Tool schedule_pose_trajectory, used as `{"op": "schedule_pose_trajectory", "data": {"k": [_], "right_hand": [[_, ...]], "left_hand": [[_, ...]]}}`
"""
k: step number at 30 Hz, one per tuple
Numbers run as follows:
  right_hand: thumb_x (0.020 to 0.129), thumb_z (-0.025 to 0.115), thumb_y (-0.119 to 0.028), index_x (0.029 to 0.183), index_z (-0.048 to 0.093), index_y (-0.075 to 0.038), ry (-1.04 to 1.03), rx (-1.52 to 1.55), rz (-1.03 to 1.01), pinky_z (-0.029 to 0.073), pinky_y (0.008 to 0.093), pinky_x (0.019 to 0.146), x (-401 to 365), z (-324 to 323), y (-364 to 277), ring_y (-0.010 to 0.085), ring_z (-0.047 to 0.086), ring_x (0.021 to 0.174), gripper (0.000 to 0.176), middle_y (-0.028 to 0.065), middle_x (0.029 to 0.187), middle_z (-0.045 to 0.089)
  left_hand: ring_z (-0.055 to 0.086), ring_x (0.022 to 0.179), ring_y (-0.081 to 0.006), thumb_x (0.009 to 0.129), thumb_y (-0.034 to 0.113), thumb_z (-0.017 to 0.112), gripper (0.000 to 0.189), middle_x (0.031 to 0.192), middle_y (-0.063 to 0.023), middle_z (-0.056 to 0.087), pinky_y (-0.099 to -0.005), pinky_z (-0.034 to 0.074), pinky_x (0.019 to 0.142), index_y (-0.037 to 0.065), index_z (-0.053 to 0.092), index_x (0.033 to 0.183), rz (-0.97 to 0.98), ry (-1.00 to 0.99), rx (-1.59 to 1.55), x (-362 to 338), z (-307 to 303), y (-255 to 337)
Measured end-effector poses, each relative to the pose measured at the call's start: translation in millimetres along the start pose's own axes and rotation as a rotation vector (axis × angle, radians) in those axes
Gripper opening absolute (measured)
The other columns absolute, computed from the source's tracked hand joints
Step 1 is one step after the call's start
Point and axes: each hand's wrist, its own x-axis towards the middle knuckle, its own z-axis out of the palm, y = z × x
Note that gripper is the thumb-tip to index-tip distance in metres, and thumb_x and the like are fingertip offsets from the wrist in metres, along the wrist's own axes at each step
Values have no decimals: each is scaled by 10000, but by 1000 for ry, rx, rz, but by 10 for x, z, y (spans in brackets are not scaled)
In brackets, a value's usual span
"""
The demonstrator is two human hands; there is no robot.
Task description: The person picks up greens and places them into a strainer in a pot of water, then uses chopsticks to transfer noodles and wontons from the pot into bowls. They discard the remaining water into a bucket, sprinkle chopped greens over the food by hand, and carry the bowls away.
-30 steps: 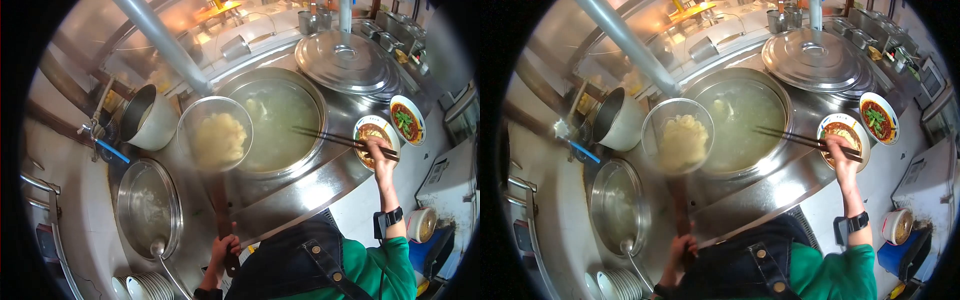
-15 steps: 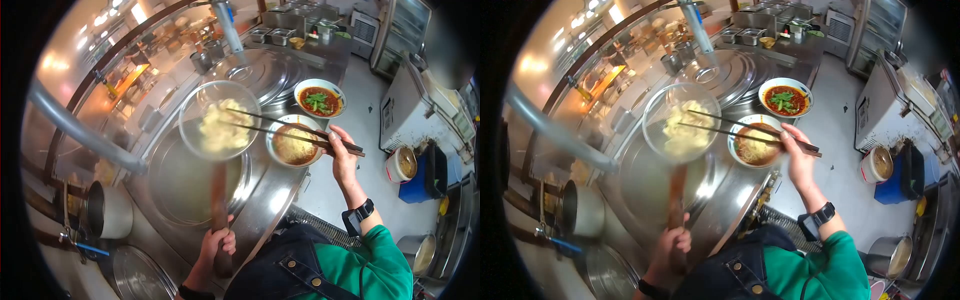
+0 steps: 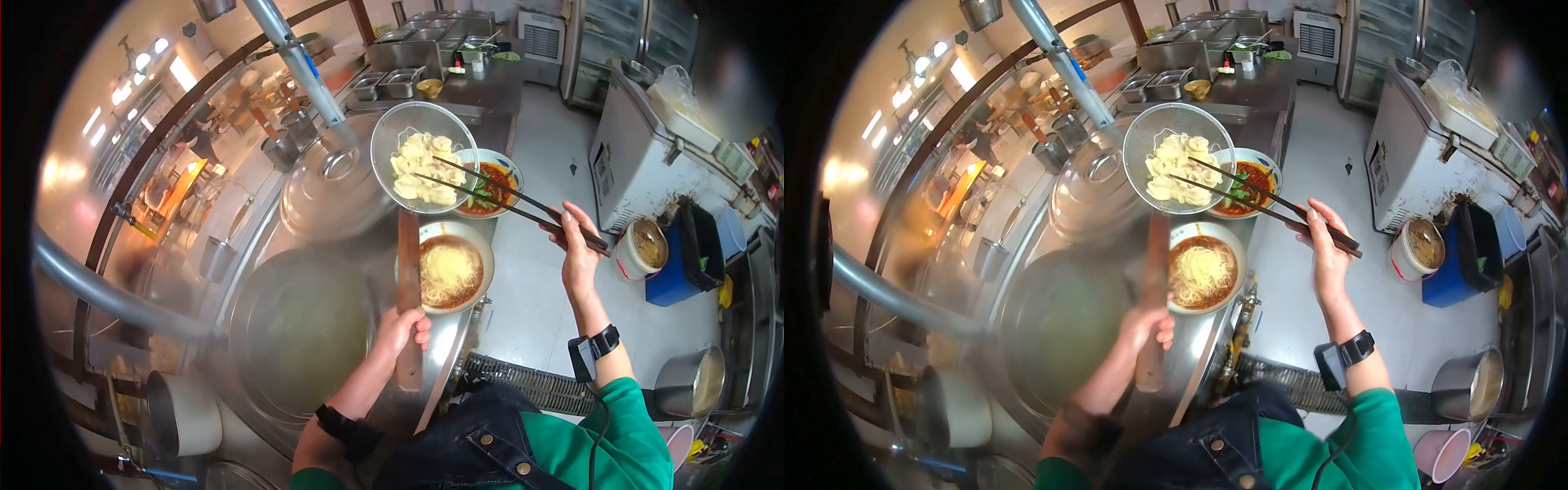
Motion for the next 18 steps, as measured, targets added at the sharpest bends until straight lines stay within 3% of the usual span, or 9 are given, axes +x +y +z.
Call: {"op": "schedule_pose_trajectory", "data": {"k": [3, 10, 13, 18], "right_hand": [[850, 532, -217, 1091, 514, -10, 20, -8, -8, 461, 227, 653, 29, -26, 18, 203, 624, 796, 318, 135, 986, 601], [849, 536, -193, 1074, 526, 2, 39, -23, -31, 472, 227, 648, 83, -69, 90, 203, 626, 788, 299, 135, 976, 605], [848, 537, -182, 1066, 534, 4, 44, -37, -37, 476, 229, 648, 63, -79, 86, 201, 625, 786, 287, 132, 970, 607], [849, 535, -168, 1062, 538, 6, 44, -61, -52, 478, 231, 649, 49, -124, 113, 189, 621, 785, 275, 125, 964, 608]], "left_hand": [[426, 463, -117, 787, 76, 454, 408, 599, -20, 425, -275, 399, 433, 5, 348, 1175, 35, 36, 81, 110, 78, -6], [432, 461, -114, 780, 72, 444, 430, 597, -23, 429, -277, 401, 432, -9, 337, 1189, 59, 67, 112, 328, 140, -48], [432, 452, -112, 776, 65, 434, 360, 592, -25, 430, -276, 403, 424, -16, 379, 1123, 86, 130, 170, 341, 172, -51], [437, 441, -109, 772, 43, 420, 94, 588, -32, 438, -271, 405, 405, 10, 415, 860, 112, 198, 229, 344, 211, -60]]}}
